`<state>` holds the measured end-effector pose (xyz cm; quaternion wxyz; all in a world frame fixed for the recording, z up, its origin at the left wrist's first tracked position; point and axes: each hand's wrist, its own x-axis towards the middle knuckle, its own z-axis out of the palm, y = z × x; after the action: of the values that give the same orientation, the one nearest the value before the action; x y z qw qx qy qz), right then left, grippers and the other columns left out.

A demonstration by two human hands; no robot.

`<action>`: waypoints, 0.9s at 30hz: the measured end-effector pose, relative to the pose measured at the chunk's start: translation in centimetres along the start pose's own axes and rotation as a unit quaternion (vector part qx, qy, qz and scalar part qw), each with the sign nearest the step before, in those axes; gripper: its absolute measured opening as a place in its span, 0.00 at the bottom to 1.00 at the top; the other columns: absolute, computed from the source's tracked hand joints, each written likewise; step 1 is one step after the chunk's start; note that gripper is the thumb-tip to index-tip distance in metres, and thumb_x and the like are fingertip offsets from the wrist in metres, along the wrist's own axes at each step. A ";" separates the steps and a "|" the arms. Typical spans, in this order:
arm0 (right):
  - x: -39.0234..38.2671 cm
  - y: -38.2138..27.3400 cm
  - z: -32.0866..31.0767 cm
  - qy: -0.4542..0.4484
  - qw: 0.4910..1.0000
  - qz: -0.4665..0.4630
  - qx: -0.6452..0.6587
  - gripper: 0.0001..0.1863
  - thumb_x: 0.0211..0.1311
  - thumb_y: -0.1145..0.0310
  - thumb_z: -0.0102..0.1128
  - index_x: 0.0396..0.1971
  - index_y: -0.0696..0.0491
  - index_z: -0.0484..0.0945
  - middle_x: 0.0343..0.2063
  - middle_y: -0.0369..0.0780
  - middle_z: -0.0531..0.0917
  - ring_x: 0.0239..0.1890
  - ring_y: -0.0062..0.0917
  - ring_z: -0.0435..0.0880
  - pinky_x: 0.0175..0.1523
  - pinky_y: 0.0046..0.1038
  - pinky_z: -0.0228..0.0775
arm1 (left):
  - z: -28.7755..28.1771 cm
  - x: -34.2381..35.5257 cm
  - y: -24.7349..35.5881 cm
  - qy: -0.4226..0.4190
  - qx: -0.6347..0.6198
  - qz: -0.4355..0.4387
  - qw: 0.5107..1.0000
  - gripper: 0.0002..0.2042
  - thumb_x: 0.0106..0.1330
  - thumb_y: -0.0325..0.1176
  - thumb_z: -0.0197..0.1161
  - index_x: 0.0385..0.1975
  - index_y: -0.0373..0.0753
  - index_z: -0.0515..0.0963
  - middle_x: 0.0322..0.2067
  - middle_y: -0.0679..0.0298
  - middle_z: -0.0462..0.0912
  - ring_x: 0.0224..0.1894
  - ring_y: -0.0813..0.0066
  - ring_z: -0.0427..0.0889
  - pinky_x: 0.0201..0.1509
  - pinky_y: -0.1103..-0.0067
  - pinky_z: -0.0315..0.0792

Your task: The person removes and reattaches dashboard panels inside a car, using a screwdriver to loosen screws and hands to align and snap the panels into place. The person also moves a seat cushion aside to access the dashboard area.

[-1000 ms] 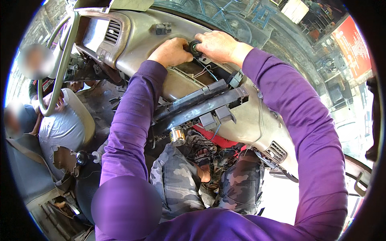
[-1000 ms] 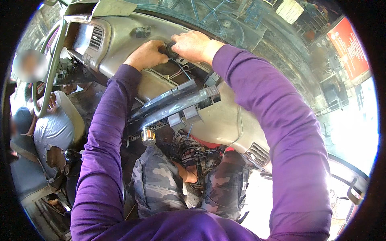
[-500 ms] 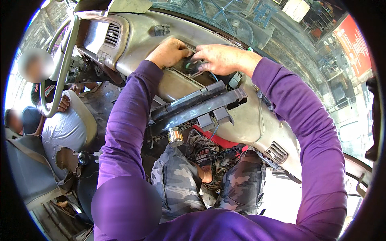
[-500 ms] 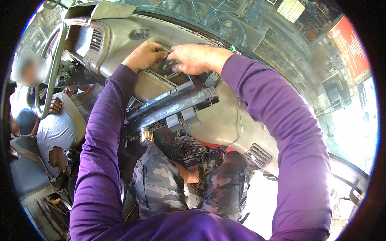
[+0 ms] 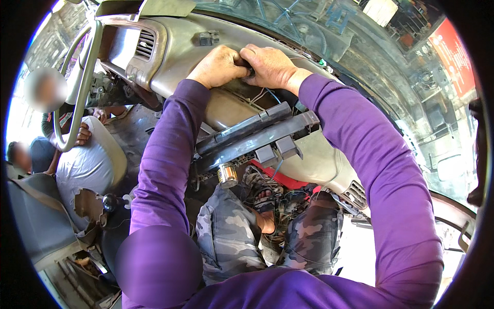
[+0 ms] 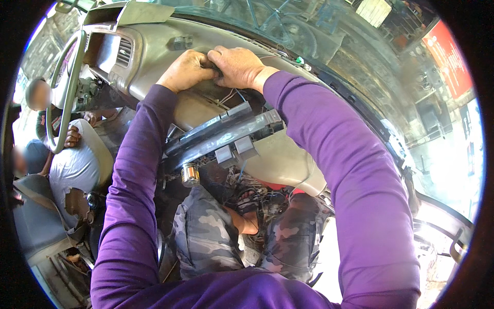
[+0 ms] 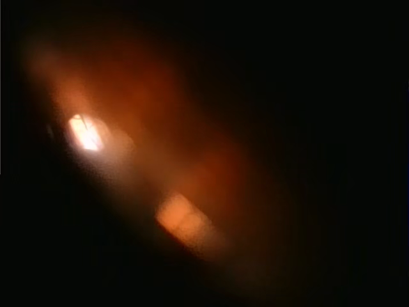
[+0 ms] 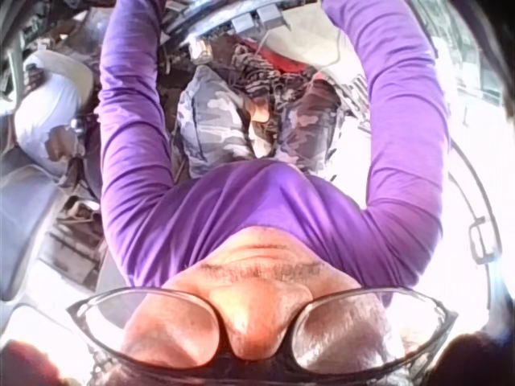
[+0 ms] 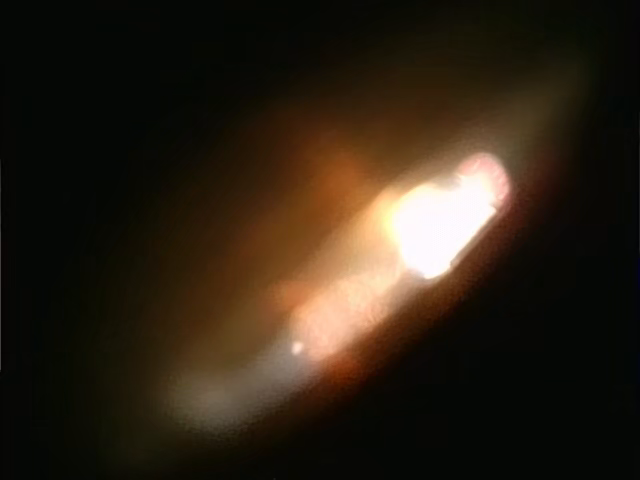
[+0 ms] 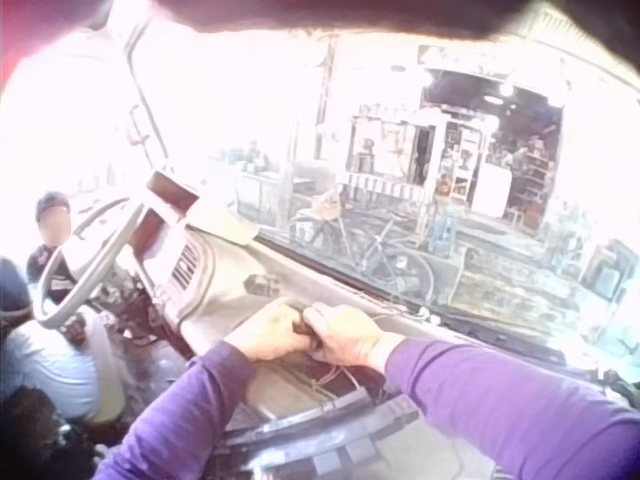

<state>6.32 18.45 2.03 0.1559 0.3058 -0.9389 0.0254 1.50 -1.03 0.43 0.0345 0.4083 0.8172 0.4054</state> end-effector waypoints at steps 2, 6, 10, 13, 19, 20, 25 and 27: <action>-0.2 -0.2 0.0 0.009 1.000 0.005 -0.019 0.24 0.50 0.60 0.72 0.48 0.49 0.76 0.48 0.45 0.78 0.42 0.45 0.86 0.47 0.43 0.80 | -0.1 -0.2 -0.3 0.002 -0.003 -0.004 1.000 0.15 0.56 0.37 0.69 0.32 0.28 0.85 0.23 0.53 0.84 0.27 0.72 0.79 0.40 0.72 0.75; -0.6 -0.2 0.8 0.063 0.998 0.009 -0.031 0.26 0.50 0.61 0.72 0.52 0.45 0.77 0.51 0.43 0.74 0.39 0.44 0.87 0.44 0.43 0.81 | -0.3 -0.3 0.5 0.001 0.010 -0.026 1.000 0.15 0.55 0.38 0.69 0.31 0.28 0.84 0.22 0.47 0.82 0.26 0.64 0.79 0.39 0.69 0.75; -0.4 -0.7 -0.1 0.003 0.996 0.016 -0.085 0.23 0.52 0.59 0.72 0.49 0.47 0.82 0.53 0.42 0.75 0.46 0.41 0.85 0.50 0.42 0.80 | -0.2 -0.2 0.1 0.008 0.003 0.001 1.000 0.16 0.56 0.38 0.68 0.33 0.29 0.85 0.25 0.46 0.83 0.28 0.59 0.83 0.40 0.68 0.75; -0.2 0.0 -1.2 -0.034 0.989 -0.041 -0.141 0.19 0.54 0.58 0.71 0.45 0.49 0.84 0.55 0.43 0.76 0.52 0.40 0.82 0.55 0.42 0.77 | 0.1 0.1 -0.7 0.031 -0.018 -0.030 0.999 0.16 0.56 0.39 0.68 0.35 0.29 0.85 0.29 0.45 0.85 0.31 0.56 0.85 0.43 0.67 0.76; -1.3 1.1 -3.4 -0.143 0.971 -0.089 -0.170 0.16 0.60 0.63 0.68 0.42 0.57 0.82 0.53 0.46 0.79 0.55 0.41 0.80 0.59 0.40 0.74 | 0.7 0.5 -1.7 0.090 0.073 -0.037 0.993 0.16 0.62 0.39 0.69 0.37 0.29 0.85 0.28 0.47 0.86 0.30 0.57 0.84 0.42 0.68 0.77; -1.4 0.5 -3.8 -0.187 0.968 -0.080 -0.145 0.15 0.62 0.64 0.66 0.42 0.59 0.81 0.50 0.47 0.80 0.55 0.41 0.80 0.60 0.40 0.74 | 0.8 0.5 -2.2 0.111 0.092 -0.019 0.989 0.16 0.62 0.39 0.69 0.37 0.30 0.85 0.27 0.48 0.85 0.29 0.58 0.84 0.42 0.68 0.76; -1.3 -1.6 -4.8 -0.228 0.973 -0.024 -0.007 0.15 0.64 0.64 0.64 0.43 0.59 0.81 0.46 0.49 0.82 0.54 0.44 0.80 0.59 0.41 0.74 | 0.4 0.4 -1.7 0.054 -0.008 -0.051 0.997 0.15 0.64 0.39 0.68 0.37 0.30 0.85 0.24 0.52 0.84 0.26 0.65 0.81 0.40 0.71 0.76; -1.8 -1.2 -4.2 -0.205 0.976 0.001 0.073 0.14 0.63 0.65 0.62 0.45 0.58 0.82 0.46 0.51 0.84 0.54 0.45 0.81 0.59 0.42 0.74 | 0.3 0.4 -1.6 0.045 -0.021 -0.045 0.998 0.15 0.64 0.39 0.68 0.37 0.29 0.85 0.24 0.52 0.85 0.26 0.67 0.80 0.39 0.72 0.75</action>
<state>9.56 19.08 5.42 -0.0628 0.3140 -0.9468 0.0311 0.33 -1.11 -0.72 0.0249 0.3517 0.8268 0.4382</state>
